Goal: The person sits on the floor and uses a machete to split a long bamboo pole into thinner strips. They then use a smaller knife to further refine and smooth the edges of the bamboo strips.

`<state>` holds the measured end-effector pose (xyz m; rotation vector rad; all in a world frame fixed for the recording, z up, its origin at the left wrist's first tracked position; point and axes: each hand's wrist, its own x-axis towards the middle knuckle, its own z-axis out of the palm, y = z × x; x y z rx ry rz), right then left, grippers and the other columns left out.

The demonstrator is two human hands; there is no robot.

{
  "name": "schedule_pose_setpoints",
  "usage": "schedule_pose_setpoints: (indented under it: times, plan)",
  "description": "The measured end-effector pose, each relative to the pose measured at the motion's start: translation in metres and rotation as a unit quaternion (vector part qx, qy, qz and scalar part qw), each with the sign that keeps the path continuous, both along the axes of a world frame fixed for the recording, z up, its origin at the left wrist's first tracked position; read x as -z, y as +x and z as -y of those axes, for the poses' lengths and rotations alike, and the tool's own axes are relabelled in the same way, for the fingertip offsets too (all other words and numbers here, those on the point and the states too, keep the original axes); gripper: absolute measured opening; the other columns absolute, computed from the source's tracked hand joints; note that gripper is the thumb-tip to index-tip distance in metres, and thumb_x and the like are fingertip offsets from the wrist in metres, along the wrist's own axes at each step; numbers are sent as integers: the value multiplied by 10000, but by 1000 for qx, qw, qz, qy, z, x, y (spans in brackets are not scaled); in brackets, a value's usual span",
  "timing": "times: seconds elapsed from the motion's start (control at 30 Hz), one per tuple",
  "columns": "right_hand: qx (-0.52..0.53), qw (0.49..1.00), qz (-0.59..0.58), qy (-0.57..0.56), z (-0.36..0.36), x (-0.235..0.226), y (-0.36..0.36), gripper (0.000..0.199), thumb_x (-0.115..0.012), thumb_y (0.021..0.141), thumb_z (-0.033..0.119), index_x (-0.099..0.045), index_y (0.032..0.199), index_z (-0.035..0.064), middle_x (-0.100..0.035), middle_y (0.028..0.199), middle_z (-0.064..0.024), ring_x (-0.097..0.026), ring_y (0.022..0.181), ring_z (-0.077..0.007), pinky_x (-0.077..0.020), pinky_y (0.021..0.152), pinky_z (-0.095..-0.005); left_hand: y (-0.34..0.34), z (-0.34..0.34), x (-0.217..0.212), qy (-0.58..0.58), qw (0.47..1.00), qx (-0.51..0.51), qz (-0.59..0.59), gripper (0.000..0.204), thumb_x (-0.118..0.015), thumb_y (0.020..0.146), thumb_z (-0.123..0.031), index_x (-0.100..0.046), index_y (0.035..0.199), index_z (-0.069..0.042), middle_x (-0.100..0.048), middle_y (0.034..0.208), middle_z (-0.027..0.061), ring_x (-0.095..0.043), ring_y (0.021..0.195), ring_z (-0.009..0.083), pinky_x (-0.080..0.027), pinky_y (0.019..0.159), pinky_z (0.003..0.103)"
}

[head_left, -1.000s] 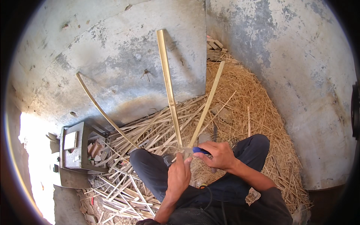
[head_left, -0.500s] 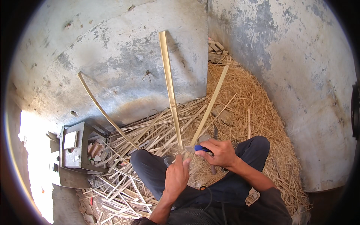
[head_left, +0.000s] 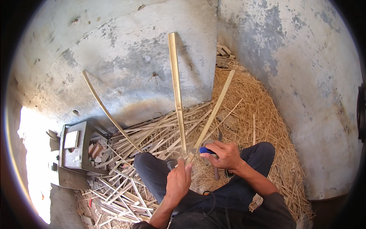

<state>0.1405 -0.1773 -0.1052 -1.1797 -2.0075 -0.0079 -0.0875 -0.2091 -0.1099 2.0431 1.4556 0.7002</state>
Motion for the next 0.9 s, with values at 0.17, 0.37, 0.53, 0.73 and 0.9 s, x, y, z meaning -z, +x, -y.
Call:
schedule_pose_setpoints:
  times: [0.17, 0.37, 0.53, 0.73, 0.9]
  plan:
    - [54, 998, -22, -28, -4, -3, 9, 306, -793, 932, 356, -756, 989, 58, -726, 815, -81, -705, 638, -264, -547, 562, -362, -6, 3, 5, -16, 1000, -2, -6, 278, -551, 1098, -262, -496, 1036, 4, -643, 712, 264, -643, 705, 509, -478, 609, 598]
    - [128, 988, -79, 41, -40, -12, 64, 356, -732, 996, 363, -765, 1003, 8, -745, 837, -140, -709, 632, -275, -548, 577, -376, -22, 35, 11, -79, 997, 0, -10, 282, -543, 1100, -278, -498, 1017, -12, -649, 720, 261, -650, 717, 506, -481, 635, 600]
    - [158, 984, -84, -10, -50, -13, 84, 412, -714, 1009, 401, -774, 1028, -6, -718, 767, -130, -668, 592, -241, -497, 542, -360, -29, 41, 11, -68, 997, 5, -37, 273, -533, 1103, -281, -510, 1025, -20, -654, 730, 259, -648, 726, 512, -477, 645, 600]
    - [322, 937, -121, -67, -98, -28, 162, 441, -647, 1049, 409, -770, 1050, -14, -638, 687, -105, -543, 549, -225, -419, 539, -360, -55, 59, 16, -97, 995, 10, -16, 267, -516, 1109, -271, -513, 1004, -26, -647, 731, 276, -644, 730, 520, -456, 621, 600]
    - [376, 916, -29, -138, -100, -44, 206, 450, -667, 997, 469, -770, 1074, 38, -702, 772, -159, -694, 724, -300, -527, 690, -433, -85, 44, 7, -97, 993, -64, -27, 334, -460, 1131, -325, -530, 1000, -25, -615, 698, 295, -613, 684, 548, -405, 564, 602]
